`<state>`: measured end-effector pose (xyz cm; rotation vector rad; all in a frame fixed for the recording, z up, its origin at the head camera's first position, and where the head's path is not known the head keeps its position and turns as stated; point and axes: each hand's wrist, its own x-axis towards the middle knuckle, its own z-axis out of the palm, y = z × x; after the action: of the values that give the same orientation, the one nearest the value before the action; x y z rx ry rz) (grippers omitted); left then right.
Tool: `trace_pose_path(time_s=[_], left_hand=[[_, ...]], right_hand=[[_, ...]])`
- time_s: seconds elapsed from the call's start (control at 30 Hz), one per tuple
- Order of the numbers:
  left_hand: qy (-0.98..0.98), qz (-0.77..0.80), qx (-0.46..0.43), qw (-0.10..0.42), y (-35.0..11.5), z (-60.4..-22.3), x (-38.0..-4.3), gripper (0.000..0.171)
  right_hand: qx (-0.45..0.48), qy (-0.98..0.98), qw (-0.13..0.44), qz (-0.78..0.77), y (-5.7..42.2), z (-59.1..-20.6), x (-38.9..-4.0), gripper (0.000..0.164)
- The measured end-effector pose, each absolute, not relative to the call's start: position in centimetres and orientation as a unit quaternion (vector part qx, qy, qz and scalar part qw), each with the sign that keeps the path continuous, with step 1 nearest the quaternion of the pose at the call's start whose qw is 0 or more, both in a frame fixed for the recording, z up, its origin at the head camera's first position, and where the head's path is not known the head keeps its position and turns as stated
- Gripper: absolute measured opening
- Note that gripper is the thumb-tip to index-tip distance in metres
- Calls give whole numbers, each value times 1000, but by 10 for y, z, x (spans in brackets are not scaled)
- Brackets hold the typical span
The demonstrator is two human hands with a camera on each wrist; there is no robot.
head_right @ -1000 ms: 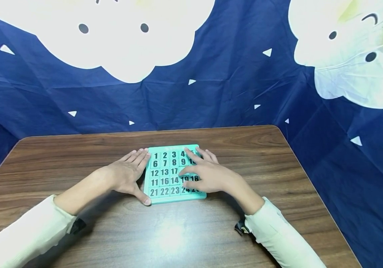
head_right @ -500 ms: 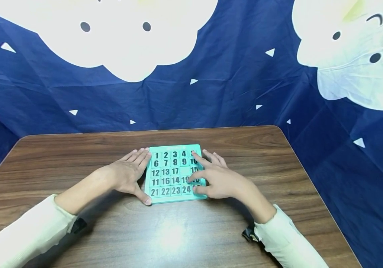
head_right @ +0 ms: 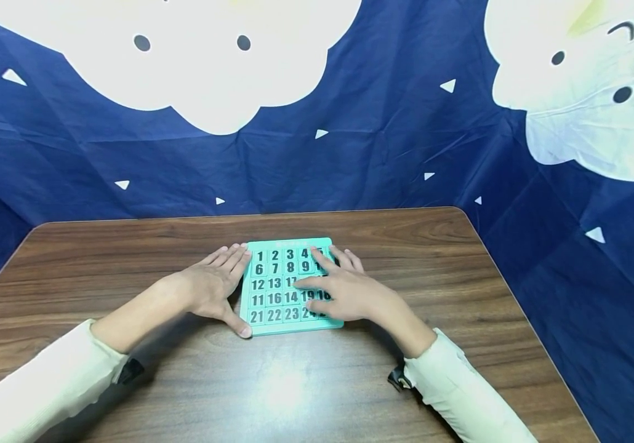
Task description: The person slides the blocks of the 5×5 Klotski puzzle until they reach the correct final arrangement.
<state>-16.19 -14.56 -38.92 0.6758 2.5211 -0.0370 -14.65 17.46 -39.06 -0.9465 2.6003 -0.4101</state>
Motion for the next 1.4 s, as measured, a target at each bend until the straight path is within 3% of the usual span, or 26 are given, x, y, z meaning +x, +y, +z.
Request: trace_pose_path(time_s=[0.2,0.6,0.8,1.07,1.4], left_hand=[[932,-13,249,264,-145,-389,-163,167],[932,-13,247,265,-144,-389,-163,167],[933,-14,245,265,-144,-389,-163,167],[932,-14,247,265,-145,-390,-162,166],[933,-2,250,258,-144,-389,-162,166]], right_hand=[[-316,923,160,-148,184,-385,-149,38],[-327,930,119,-118,177,-380,-148,34],[-341,923,142,-112,169,-383,-146,45],[-324,928,157,-95,173,-378,-148,40],[-342,918,172,-99,166,-381,-146,47]])
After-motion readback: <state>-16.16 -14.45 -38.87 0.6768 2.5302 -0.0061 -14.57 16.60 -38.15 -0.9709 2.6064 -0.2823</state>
